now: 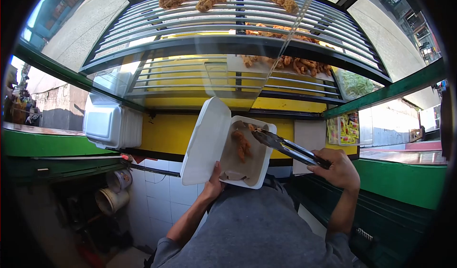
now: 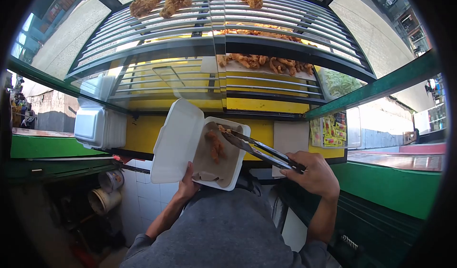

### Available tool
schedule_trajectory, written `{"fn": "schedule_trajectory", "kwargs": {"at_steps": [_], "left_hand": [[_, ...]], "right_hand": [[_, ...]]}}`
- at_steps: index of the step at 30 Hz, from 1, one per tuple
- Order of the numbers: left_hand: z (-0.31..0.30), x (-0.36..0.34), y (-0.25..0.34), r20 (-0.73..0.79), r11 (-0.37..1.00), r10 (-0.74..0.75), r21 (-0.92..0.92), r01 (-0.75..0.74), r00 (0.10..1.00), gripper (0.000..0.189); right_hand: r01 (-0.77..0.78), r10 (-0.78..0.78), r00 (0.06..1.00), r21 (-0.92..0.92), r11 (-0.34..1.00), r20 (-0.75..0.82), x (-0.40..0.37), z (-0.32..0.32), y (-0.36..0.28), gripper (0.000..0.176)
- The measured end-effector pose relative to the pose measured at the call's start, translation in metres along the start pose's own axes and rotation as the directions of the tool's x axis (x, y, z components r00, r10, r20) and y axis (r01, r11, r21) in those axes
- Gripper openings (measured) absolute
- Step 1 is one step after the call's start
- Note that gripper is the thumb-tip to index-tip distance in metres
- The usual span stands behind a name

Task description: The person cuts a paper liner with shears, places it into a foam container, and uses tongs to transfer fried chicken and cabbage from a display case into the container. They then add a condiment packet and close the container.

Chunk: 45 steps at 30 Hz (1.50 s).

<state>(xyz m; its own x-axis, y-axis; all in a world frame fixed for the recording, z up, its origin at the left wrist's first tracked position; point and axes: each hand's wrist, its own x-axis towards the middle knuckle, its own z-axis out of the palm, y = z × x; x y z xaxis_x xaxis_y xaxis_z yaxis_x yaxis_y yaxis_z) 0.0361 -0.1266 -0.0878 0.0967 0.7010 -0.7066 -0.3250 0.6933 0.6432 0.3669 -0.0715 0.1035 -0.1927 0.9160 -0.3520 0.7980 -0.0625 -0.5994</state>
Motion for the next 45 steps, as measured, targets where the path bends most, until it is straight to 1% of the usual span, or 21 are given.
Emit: {"fn": "schedule_trajectory", "kwargs": {"at_steps": [5,7,9,12,14,16,18,20,23,26,28,30,31,34,36,37,39,41,42,43,45], "left_hand": [[-0.015,0.001,0.007,0.086,0.995,-0.08,0.068,0.074,0.993,0.06],[-0.026,0.006,-0.003,0.143,0.85,0.302,0.407,-0.334,0.943,0.056],[-0.029,0.006,-0.006,0.192,0.737,0.437,0.483,-0.472,0.879,0.054],[-0.027,0.003,0.005,0.112,0.913,0.321,0.229,-0.339,0.94,0.051],[-0.034,0.007,0.006,0.098,0.984,0.178,-0.048,-0.174,0.979,0.052],[-0.044,0.004,0.013,0.047,0.977,0.089,0.189,-0.096,0.995,0.052],[-0.054,0.004,0.019,0.047,0.988,0.04,0.15,-0.047,0.998,0.051],[-0.062,0.005,0.024,0.118,0.986,0.036,-0.165,-0.016,0.992,0.05],[-0.074,0.002,0.036,0.089,0.998,0.063,0.005,-0.064,0.994,0.053],[-0.086,0.004,0.037,0.101,0.967,0.194,0.15,-0.208,0.976,0.055],[-0.093,-0.002,0.039,0.145,0.821,0.35,0.428,-0.378,0.925,0.062],[-0.095,-0.008,0.044,0.192,0.676,0.387,0.606,-0.419,0.902,0.07],[-0.095,-0.01,0.048,0.183,0.677,0.348,0.63,-0.381,0.92,0.07],[-0.109,0.007,0.035,0.258,0.648,0.439,0.573,-0.502,0.861,0.055],[-0.113,0.01,0.027,0.212,0.707,0.39,0.554,-0.439,0.896,0.058],[-0.101,0.001,0.045,0.133,0.768,0.272,0.567,-0.298,0.953,0.054],[-0.098,0.002,0.047,0.079,0.918,0.133,0.365,-0.152,0.988,0.048],[-0.111,0.023,0.023,0.132,0.989,0.131,-0.085,-0.12,0.983,0.05],[-0.112,0.025,0.021,0.116,0.984,0.163,-0.091,-0.153,0.98,0.055],[-0.11,0.027,0.018,0.103,0.978,0.195,-0.095,-0.185,0.975,0.061],[-0.111,0.031,0.015,0.112,0.977,0.199,-0.102,-0.188,0.974,0.068]], "right_hand": [[0.162,-0.173,0.978,-0.098,0.982,-0.114,0.015,0.037,-0.001,0.039],[0.107,-0.115,0.988,-0.074,0.991,-0.105,0.01,0.03,-0.01,0.04],[0.073,-0.077,0.993,-0.051,0.996,-0.091,0.004,0.023,-0.02,0.04],[0.107,-0.108,0.993,-0.033,0.994,-0.052,0.002,0.029,-0.029,0.039],[0.18,-0.181,0.984,-0.044,0.983,-0.003,0.004,0.046,-0.032,0.039],[0.21,-0.209,0.978,-0.039,0.977,0.023,0.008,0.064,-0.037,0.038],[0.222,-0.221,0.975,-0.056,0.973,0.016,0.012,0.077,-0.041,0.037],[0.184,-0.186,0.982,-0.094,0.978,-0.016,0.013,0.08,-0.046,0.036],[0.164,-0.17,0.984,-0.1,0.981,-0.051,0.014,0.083,-0.048,0.037],[0.141,-0.142,0.99,-0.037,0.989,-0.01,0.017,0.087,-0.063,0.037],[0.154,-0.153,0.988,-0.02,0.988,0.037,0.019,0.092,-0.073,0.038],[0.206,-0.202,0.976,-0.042,0.978,0.077,0.022,0.1,-0.079,0.037],[0.228,-0.224,0.973,-0.07,0.971,0.058,0.024,0.103,-0.079,0.038],[0.261,-0.263,0.965,-0.16,0.952,0.014,0.028,0.105,-0.075,0.04],[0.24,-0.246,0.969,-0.219,0.946,0.0,0.028,0.1,-0.072,0.041],[0.221,-0.221,0.975,-0.212,0.952,0.025,0.029,0.093,-0.075,0.039],[0.185,-0.173,0.982,-0.196,0.963,0.075,0.026,0.074,-0.088,0.034],[0.242,-0.242,0.97,-0.074,0.967,0.007,0.026,0.065,-0.092,0.034],[0.273,-0.273,0.961,-0.011,0.962,-0.03,0.026,0.062,-0.092,0.035],[0.367,-0.367,0.923,-0.025,0.93,-0.113,0.029,0.062,-0.088,0.042],[0.391,-0.405,0.895,-0.107,0.914,-0.188,0.036,0.049,-0.1,0.051]]}}
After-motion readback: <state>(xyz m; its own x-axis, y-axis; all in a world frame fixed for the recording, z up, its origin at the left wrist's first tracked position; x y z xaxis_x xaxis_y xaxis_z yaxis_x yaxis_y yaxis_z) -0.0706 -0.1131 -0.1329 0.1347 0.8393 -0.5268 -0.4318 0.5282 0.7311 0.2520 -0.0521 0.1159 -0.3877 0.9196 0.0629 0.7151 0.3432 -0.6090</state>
